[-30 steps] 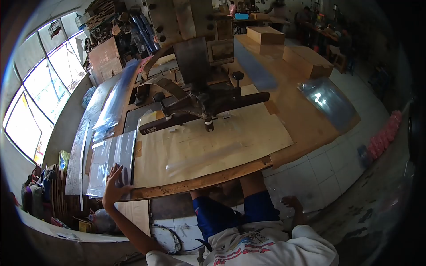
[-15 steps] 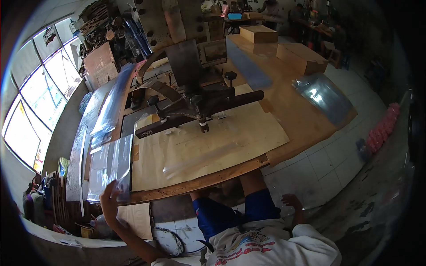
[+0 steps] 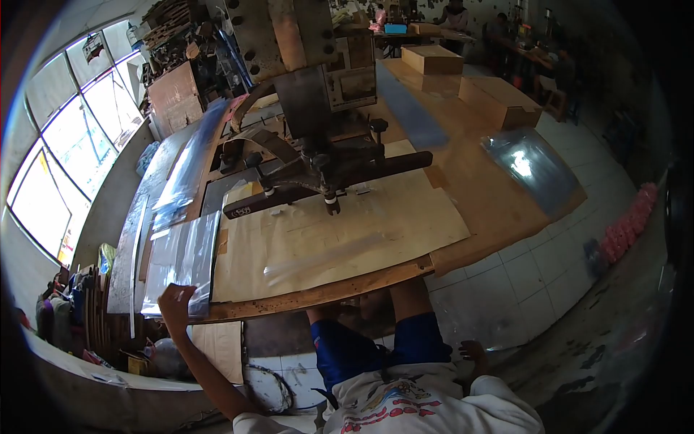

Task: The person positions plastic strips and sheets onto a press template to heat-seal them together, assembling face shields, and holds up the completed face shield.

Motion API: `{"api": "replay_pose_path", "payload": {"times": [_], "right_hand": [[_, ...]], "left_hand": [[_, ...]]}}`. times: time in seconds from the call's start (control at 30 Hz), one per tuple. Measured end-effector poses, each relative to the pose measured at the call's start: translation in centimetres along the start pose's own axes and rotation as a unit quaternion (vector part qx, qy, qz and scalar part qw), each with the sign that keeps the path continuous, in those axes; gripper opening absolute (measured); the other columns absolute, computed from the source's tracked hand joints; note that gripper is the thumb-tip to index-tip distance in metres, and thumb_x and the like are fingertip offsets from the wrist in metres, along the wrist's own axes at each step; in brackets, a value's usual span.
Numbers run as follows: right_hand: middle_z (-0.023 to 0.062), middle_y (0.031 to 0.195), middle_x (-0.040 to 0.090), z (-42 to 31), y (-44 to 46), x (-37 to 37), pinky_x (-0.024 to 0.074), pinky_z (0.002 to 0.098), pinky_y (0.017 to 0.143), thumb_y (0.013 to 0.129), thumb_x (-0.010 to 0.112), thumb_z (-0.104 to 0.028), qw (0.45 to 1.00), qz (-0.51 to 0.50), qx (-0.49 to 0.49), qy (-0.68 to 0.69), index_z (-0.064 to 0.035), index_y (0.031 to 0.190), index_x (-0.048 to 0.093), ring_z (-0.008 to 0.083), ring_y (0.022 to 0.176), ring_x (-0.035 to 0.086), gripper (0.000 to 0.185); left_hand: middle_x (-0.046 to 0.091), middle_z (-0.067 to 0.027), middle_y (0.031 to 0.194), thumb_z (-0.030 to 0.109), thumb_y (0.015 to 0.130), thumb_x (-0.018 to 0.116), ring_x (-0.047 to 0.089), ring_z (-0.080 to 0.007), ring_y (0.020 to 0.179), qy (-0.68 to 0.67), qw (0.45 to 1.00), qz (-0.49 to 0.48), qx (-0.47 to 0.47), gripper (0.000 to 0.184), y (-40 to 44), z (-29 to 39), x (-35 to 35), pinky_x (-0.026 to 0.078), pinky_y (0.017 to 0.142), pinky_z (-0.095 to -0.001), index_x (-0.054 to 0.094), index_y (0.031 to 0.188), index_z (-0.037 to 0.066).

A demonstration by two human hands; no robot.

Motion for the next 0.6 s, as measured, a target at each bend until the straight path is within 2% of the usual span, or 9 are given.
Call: {"api": "replay_pose_path", "payload": {"times": [0.1, 0.13, 0.23, 0.27, 0.3, 0.4, 0.5, 0.53, 0.6], "right_hand": [[0.0098, 0.107, 0.074, -0.7, 0.2, 0.6, 0.0547, 0.0432, 0.072, 0.098, 0.060, -0.027, 0.999, 0.005, -0.037, -0.008, -0.0141, 0.123, 0.065, 0.0238, 0.084, 0.069, 0.029], [0.0102, 0.107, 0.074, -1.0, -0.1, 0.9, 0.0547, 0.0431, 0.072, 0.098, 0.060, -0.027, 0.998, 0.012, -0.053, -0.019, -0.0137, 0.123, 0.065, 0.0238, 0.083, 0.069, 0.029], [0.0105, 0.107, 0.074, -1.1, 1.4, 0.6, 0.0546, 0.0427, 0.071, 0.098, 0.060, -0.025, 0.999, 0.002, -0.042, 0.001, -0.0133, 0.123, 0.065, 0.0240, 0.082, 0.069, 0.029], [0.0109, 0.107, 0.074, -0.6, 2.3, 0.3, 0.0545, 0.0427, 0.071, 0.098, 0.059, -0.025, 0.999, -0.016, -0.052, -0.001, -0.0128, 0.124, 0.064, 0.0242, 0.082, 0.068, 0.029], [0.0114, 0.107, 0.074, 0.4, 3.3, -0.5, 0.0545, 0.0426, 0.071, 0.098, 0.059, -0.025, 0.997, -0.034, -0.062, -0.004, -0.0124, 0.124, 0.064, 0.0243, 0.082, 0.068, 0.030], [0.0130, 0.108, 0.073, -0.2, 1.6, 0.4, 0.0540, 0.0423, 0.068, 0.098, 0.057, -0.023, 0.998, -0.049, -0.051, -0.004, -0.0104, 0.127, 0.062, 0.0248, 0.081, 0.068, 0.032], [0.0147, 0.109, 0.072, 0.0, 1.0, 0.7, 0.0533, 0.0420, 0.065, 0.099, 0.055, -0.022, 0.998, -0.025, -0.046, -0.029, -0.0082, 0.131, 0.059, 0.0254, 0.079, 0.067, 0.035], [0.0154, 0.109, 0.072, 0.2, 1.4, 0.7, 0.0530, 0.0419, 0.064, 0.099, 0.054, -0.022, 0.998, -0.013, -0.053, -0.041, -0.0075, 0.132, 0.058, 0.0257, 0.079, 0.067, 0.036], [0.0127, 0.105, 0.073, 0.1, 2.2, 0.2, 0.0543, 0.0404, 0.067, 0.099, 0.055, -0.023, 0.998, -0.028, -0.047, 0.000, -0.0094, 0.127, 0.062, 0.0251, 0.079, 0.068, 0.033]], "left_hand": [[0.074, -0.0098, 0.086, 0.002, 0.081, 0.079, 0.067, -0.0154, 0.076, 0.080, 0.992, 0.099, 0.012, 0.020, 1.7, -2.7, -1.0, 0.054, 0.077, -0.0303, 0.060, 0.075, 0.000], [0.074, -0.0093, 0.084, 0.005, 0.085, 0.075, 0.069, -0.0163, 0.077, 0.071, 0.994, 0.081, -0.001, 0.026, 2.2, -3.5, -1.4, 0.054, 0.077, -0.0306, 0.054, 0.072, 0.002], [0.074, -0.0102, 0.086, 0.007, 0.090, 0.071, 0.071, -0.0172, 0.082, -0.223, 0.974, 0.007, -0.027, 0.022, 1.0, -3.1, -0.8, 0.055, 0.080, -0.0302, 0.056, 0.075, 0.002], [0.075, -0.0119, 0.087, 0.008, 0.093, 0.066, 0.073, -0.0185, 0.086, -0.199, 0.979, 0.013, -0.038, 0.017, 0.5, -2.9, -0.6, 0.055, 0.084, -0.0300, 0.060, 0.080, 0.001], [0.076, -0.0122, 0.095, 0.007, 0.094, 0.066, 0.073, -0.0219, 0.094, -0.051, 0.999, -0.008, 0.005, 0.010, 0.0, -3.2, -1.1, 0.054, 0.092, -0.0329, 0.068, 0.094, -0.003], [0.075, -0.0131, 0.113, 0.003, 0.093, 0.063, 0.068, -0.0264, 0.114, 0.117, 0.987, -0.031, 0.109, 0.025, -2.5, -1.6, -0.4, 0.047, 0.104, -0.0371, 0.072, 0.117, 0.002], [0.074, -0.0174, 0.111, 0.001, 0.095, 0.057, 0.069, -0.0295, 0.112, 0.098, 0.990, -0.021, 0.095, 0.024, -2.6, -2.0, -0.3, 0.049, 0.102, -0.0384, 0.071, 0.115, 0.000], [0.073, -0.0207, 0.110, 0.001, 0.099, 0.051, 0.071, -0.0340, 0.105, 0.165, 0.977, -0.037, 0.127, 0.024, -1.9, -1.4, -0.5, 0.052, 0.097, -0.0416, 0.070, 0.113, -0.002], [0.073, -0.0216, 0.105, 0.004, 0.101, 0.050, 0.074, -0.0327, 0.091, 0.206, 0.974, -0.004, 0.097, 0.024, -0.1, -0.2, 0.0, 0.057, 0.081, -0.0424, 0.069, 0.112, -0.003]]}}
Point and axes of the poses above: each hand's wrist, its own y-axis towards the middle knuckle, its own x-axis out of the palm, z = x × y, the point moved 1 cm from there along y, towards the middle knuckle
